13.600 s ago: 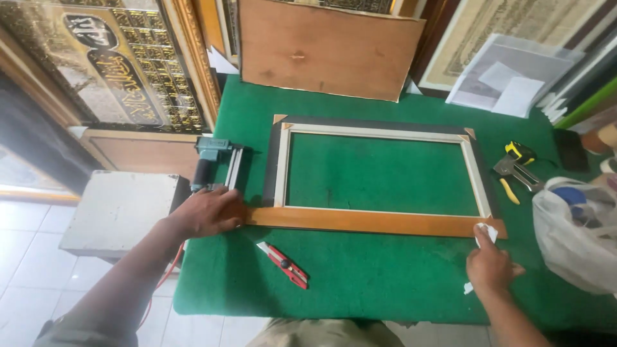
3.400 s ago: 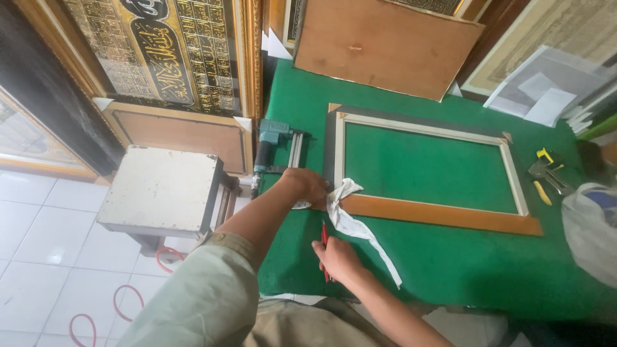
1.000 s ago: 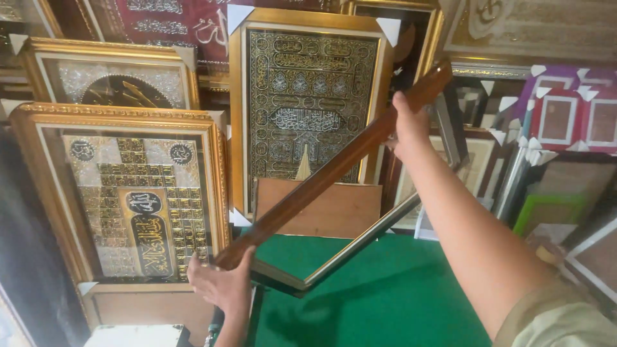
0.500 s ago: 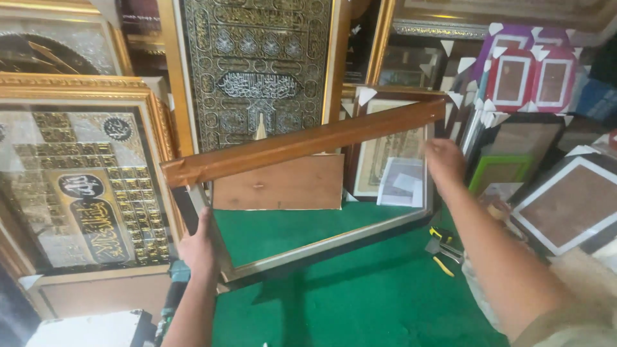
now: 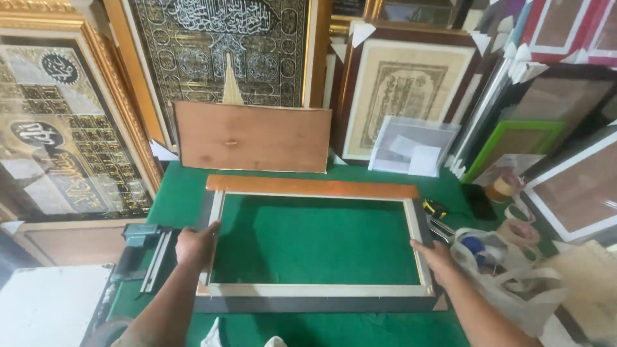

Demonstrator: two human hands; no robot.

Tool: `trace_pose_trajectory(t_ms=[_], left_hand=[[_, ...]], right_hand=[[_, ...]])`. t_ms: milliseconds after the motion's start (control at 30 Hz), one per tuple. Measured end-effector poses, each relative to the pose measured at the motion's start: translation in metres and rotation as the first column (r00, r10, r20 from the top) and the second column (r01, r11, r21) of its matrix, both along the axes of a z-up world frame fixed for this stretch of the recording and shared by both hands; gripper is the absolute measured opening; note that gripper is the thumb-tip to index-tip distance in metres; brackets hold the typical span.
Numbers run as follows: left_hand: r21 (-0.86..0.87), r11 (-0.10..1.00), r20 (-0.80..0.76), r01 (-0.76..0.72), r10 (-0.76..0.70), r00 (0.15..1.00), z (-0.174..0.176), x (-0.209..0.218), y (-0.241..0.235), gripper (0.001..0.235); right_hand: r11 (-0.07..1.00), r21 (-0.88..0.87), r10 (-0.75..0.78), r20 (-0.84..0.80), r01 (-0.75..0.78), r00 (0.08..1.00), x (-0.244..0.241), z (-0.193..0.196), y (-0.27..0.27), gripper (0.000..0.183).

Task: The person applies brown packing tape to the edges of a rectangular frame on a green workbench. They use a utility knife to cut the tape and smooth it down with their hands, working along the frame's perimeter.

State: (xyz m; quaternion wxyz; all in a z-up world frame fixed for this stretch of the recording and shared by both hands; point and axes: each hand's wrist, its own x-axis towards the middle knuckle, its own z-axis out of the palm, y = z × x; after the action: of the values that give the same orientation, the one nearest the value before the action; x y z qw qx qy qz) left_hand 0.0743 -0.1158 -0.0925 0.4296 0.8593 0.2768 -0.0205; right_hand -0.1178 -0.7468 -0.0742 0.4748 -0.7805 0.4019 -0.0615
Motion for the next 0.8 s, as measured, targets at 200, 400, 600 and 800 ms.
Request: trace_pose_trajectory(t_ms=[200, 400, 600, 800], left_hand=[[0.103, 0.992, -0.092, -0.072, 0.081, 0.992, -0.043, 0.001, -0.018, 0.07], [0.323, 0.946, -0.149, 0.035, 0.014, 0.989, -0.036, -0.013, -0.03, 0.074], [0.12, 0.976, 0.198, 0.182, -0.203, 0.959, -0.053, -0.025, 0.0, 0.063], [-0.038, 0.996, 0.231, 0.076, -0.066, 0.971, 0.012, -0.093, 0.04, 0.031]], right_hand=[[0.978, -0.185, 0.068, -0.153, -0.096, 0.986, 0.025, -0.029, -0.017, 0.096], [0.9, -0.4, 0.046, -0.306, -0.172, 0.951, 0.047, -0.058, -0.033, 0.093], [0.929, -0.304, 0.152, -0.204, -0.21, 0.967, 0.025, -0.044, -0.018, 0.082], [0.824, -0.506, 0.146, -0.246, -0.256, 0.958, 0.07, -0.109, -0.059, 0.075]])
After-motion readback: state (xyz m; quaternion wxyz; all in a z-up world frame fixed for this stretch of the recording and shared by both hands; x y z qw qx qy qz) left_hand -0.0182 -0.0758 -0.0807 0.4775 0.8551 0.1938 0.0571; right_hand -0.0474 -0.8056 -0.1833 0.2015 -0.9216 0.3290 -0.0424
